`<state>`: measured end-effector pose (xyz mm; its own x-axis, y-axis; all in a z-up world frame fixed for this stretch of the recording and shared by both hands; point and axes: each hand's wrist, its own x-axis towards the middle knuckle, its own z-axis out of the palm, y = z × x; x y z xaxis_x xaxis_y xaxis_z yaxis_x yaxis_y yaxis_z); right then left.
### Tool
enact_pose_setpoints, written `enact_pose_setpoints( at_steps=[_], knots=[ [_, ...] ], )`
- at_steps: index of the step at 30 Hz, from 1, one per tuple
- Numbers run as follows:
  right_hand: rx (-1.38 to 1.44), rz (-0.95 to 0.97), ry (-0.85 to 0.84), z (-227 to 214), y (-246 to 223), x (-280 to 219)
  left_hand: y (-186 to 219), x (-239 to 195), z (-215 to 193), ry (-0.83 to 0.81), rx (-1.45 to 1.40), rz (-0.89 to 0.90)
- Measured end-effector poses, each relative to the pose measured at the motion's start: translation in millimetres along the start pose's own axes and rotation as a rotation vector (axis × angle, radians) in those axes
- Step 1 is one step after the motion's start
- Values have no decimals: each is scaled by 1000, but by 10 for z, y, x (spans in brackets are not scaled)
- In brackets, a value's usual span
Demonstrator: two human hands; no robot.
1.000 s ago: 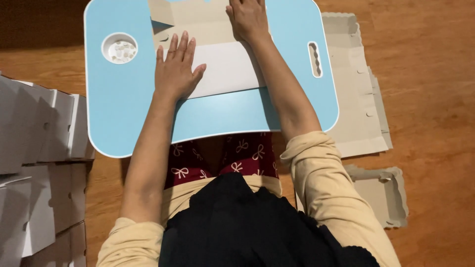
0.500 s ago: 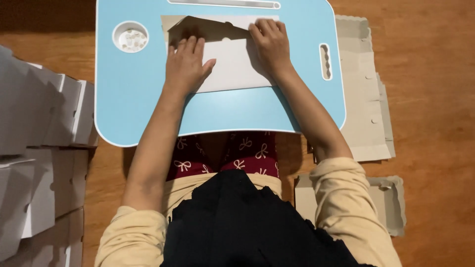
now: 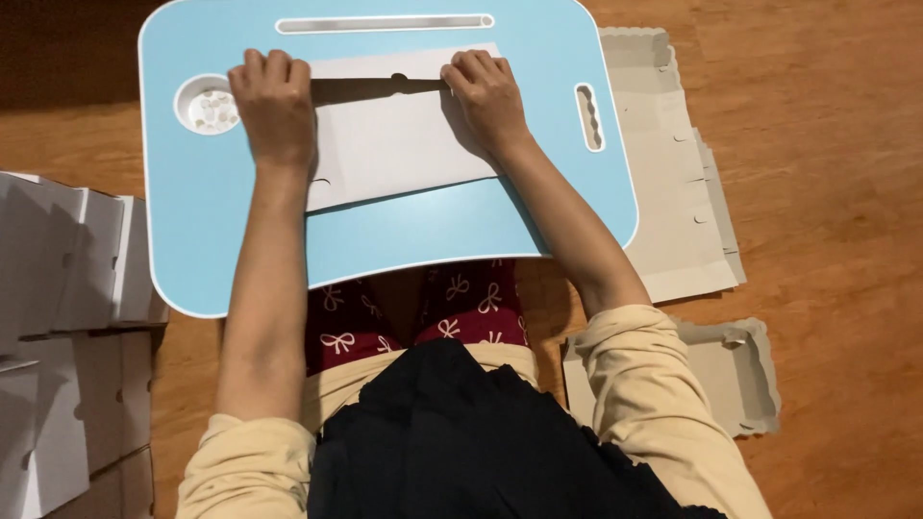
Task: Assembling a cardboard box by folding and tucking flaps on a small table.
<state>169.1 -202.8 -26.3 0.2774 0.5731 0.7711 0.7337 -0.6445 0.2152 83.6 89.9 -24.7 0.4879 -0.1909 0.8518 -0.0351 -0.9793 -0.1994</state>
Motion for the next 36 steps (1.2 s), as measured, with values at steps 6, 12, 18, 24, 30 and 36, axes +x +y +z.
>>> enact_pose_setpoints(
  at_steps=[6,12,18,24,30,36],
  knots=[
    [265,50,-128,-115,-39,15,-251,-412,181,-285,-9,68],
    [331,83,-171,-209,-108,81,562,-557,-330,-356,-336,-24],
    [325,81,-180,-193,-111,64,2706,-394,-2085,-469,-1400,112],
    [328,99,-171,-185,-99,56,3076,-275,-2449,-535,-1661,24],
    [344,101,-155,-234,-129,70,3039,-304,-2557,-801,-1719,-85],
    [326,99,-149,-181,-106,63,2845,-493,-2396,-1224,-2302,-108]
  ],
)
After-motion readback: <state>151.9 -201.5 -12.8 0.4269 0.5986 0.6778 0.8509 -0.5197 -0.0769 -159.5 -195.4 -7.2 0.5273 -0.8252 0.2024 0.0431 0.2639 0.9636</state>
